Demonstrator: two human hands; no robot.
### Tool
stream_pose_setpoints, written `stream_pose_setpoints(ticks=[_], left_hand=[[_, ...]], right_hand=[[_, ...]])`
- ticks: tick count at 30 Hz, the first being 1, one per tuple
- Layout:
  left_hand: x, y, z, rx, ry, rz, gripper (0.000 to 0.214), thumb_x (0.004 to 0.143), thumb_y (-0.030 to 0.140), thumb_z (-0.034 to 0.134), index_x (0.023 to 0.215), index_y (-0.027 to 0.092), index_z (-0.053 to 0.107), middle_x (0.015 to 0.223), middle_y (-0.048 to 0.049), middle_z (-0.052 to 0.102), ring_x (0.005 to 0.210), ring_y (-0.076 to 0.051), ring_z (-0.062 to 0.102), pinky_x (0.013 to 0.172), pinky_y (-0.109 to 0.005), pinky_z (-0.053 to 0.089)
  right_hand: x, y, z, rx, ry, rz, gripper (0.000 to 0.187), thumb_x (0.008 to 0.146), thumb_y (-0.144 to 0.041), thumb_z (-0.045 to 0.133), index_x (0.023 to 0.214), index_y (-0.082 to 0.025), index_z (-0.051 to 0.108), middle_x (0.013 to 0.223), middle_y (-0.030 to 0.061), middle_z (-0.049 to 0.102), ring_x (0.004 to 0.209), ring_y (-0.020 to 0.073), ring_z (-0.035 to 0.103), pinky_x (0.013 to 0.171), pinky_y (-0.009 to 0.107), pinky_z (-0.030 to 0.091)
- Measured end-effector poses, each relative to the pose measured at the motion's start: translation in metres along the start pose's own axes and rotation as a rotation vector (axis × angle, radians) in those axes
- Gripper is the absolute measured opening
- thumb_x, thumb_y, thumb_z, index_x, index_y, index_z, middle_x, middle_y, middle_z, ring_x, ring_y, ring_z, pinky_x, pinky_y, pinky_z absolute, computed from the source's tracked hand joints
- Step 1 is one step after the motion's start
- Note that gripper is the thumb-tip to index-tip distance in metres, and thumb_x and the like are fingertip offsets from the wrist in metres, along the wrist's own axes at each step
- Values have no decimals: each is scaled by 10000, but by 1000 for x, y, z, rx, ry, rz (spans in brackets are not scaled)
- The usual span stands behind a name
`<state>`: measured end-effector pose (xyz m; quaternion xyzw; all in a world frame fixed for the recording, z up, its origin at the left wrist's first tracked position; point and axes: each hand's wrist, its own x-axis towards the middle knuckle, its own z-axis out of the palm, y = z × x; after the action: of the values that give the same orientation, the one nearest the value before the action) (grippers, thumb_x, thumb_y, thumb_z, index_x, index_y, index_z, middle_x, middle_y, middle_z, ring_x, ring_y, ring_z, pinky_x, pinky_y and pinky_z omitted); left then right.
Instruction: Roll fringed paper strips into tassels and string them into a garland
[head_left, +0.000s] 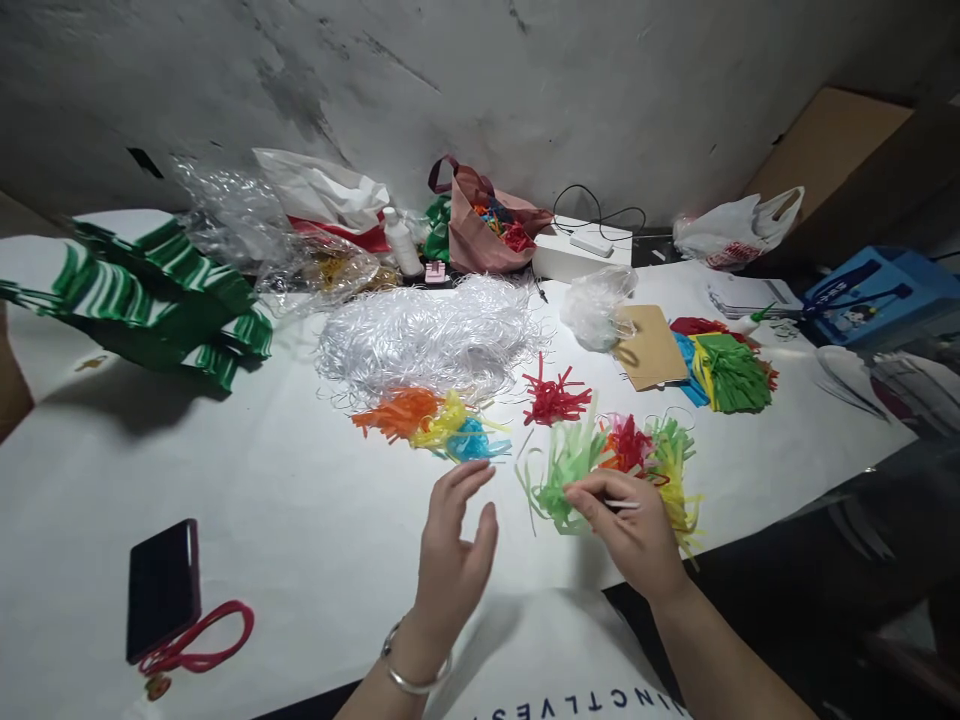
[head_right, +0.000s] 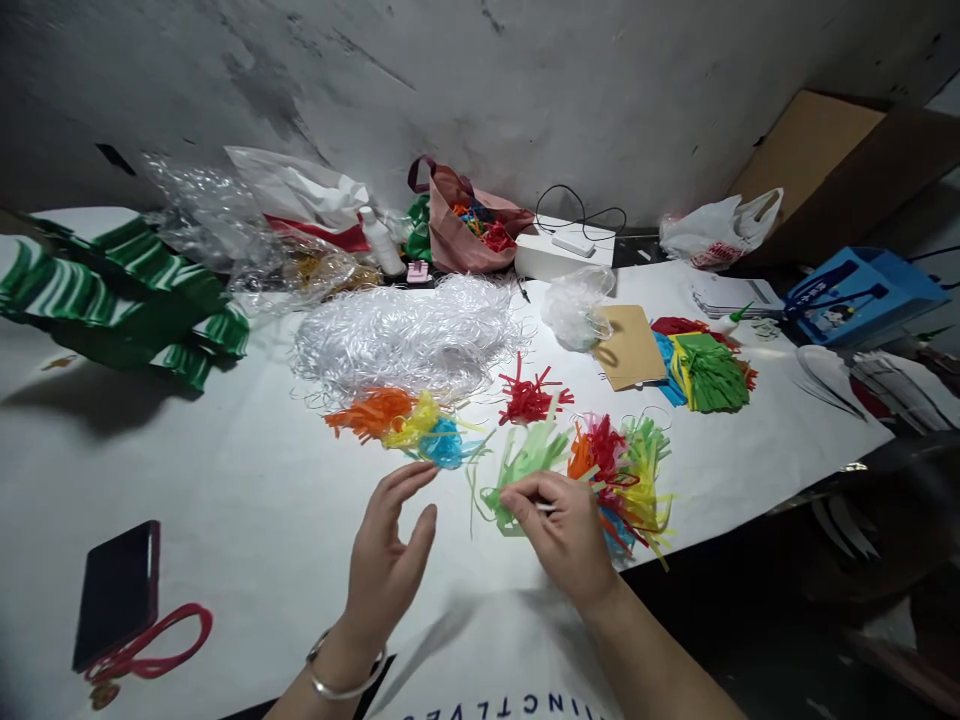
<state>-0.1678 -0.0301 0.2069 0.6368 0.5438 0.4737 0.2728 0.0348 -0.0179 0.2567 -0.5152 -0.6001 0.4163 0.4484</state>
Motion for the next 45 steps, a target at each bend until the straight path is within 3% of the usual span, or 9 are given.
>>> stream_pose_setpoints(ticks=[3,7,10,14,19,35,39,42,45], left_hand=[[2,25,5,-111,-204,173,455,907,152,534,1341,286,502,1303,-87,580,1247,-260,497,1138,-527,264],[3,32,17,-378,-416,-90,226,956,258,504,1096,250,681,979,-56,701,950,-214,621,997,-437,419],[-3,26,22,-630,-353,-407,186,899,351,611,923,207,727,850,-50,692,821,-198,618,750,-313,494],[-10,24,25,-870,-241,-628,173,786,337,753,893,200,744,861,-41,713,825,-186,628,754,-281,493],[-12,30,28,-905,-195,-624,139,750,284,785,851,197,746,882,-40,713,860,-192,627,787,-288,492],[-17,27,29,-949,-235,-679,184,800,363,739,871,195,718,883,-40,692,832,-176,600,757,-271,454],[-17,28,31,-918,-230,-691,193,767,359,767,868,200,725,869,-35,695,836,-181,602,758,-273,453],[-17,30,32,-863,-256,-663,181,760,349,769,849,197,725,851,-34,687,837,-192,601,752,-282,459],[-17,31,31,-816,-263,-603,176,753,345,769,807,182,729,854,-52,686,838,-210,601,742,-300,468]], right_hand=[[0,-6,3,36,-97,-15,155,881,-278,658,763,-189,705,727,15,694,660,136,614,616,231,456],[-1,-5,5,171,-136,46,159,878,-312,660,805,-193,737,740,22,702,668,139,619,611,230,467],[-3,3,6,216,-65,126,181,862,-352,671,930,-202,746,663,0,665,576,120,565,535,219,439],[-9,6,8,59,-9,81,195,851,-352,666,936,-192,737,616,-11,606,528,112,492,496,227,405],[-14,-4,11,-117,-23,-67,174,868,-282,618,977,-185,712,729,20,650,572,124,521,553,253,444],[-12,-5,9,82,-155,51,192,872,-271,582,947,-178,733,822,52,717,665,147,614,583,245,472],[-11,-7,12,40,-104,84,155,786,-184,551,826,-172,700,674,6,622,558,117,502,498,226,382],[-11,-6,16,-8,-104,109,118,701,-135,547,764,-180,636,535,-74,410,473,83,333,452,210,287],[-11,-3,18,-60,-119,97,61,726,-147,543,740,-190,584,533,-88,328,489,87,310,465,210,278]])
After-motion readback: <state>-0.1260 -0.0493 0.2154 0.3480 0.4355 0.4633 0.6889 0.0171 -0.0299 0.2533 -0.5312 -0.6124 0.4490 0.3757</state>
